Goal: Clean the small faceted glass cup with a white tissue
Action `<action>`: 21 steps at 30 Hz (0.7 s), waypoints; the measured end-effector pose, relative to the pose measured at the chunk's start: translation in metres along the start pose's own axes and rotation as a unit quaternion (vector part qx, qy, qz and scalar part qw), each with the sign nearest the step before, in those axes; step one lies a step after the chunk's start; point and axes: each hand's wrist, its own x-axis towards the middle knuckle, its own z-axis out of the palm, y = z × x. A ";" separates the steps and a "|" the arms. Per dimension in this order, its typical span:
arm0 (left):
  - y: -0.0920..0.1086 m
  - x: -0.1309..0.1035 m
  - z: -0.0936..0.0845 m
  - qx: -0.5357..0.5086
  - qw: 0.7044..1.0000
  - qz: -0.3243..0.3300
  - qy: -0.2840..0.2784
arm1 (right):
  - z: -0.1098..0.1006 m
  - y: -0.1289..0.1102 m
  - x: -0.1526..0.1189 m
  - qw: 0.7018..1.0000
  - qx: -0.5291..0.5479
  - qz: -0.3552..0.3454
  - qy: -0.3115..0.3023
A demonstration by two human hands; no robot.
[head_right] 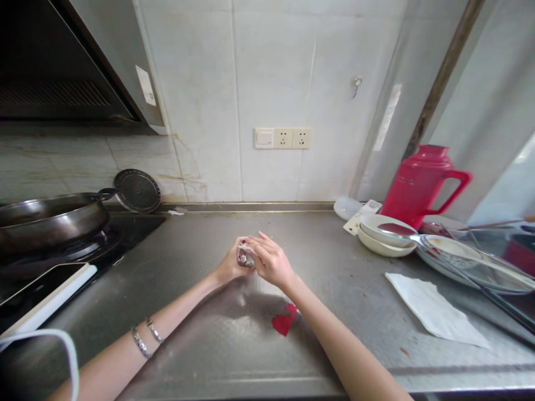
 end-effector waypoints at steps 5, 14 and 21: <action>0.004 -0.001 0.002 0.020 1.000 -0.012 0.006 | 0.006 0.001 -0.004 0.994 0.012 0.088 0.068; 0.004 0.002 -0.002 -0.007 1.000 0.003 -0.013 | 0.007 -0.010 -0.002 0.998 0.016 -0.060 -0.028; 0.001 -0.002 0.002 0.011 0.999 -0.040 -0.001 | 0.010 -0.007 -0.005 0.995 0.034 0.063 0.062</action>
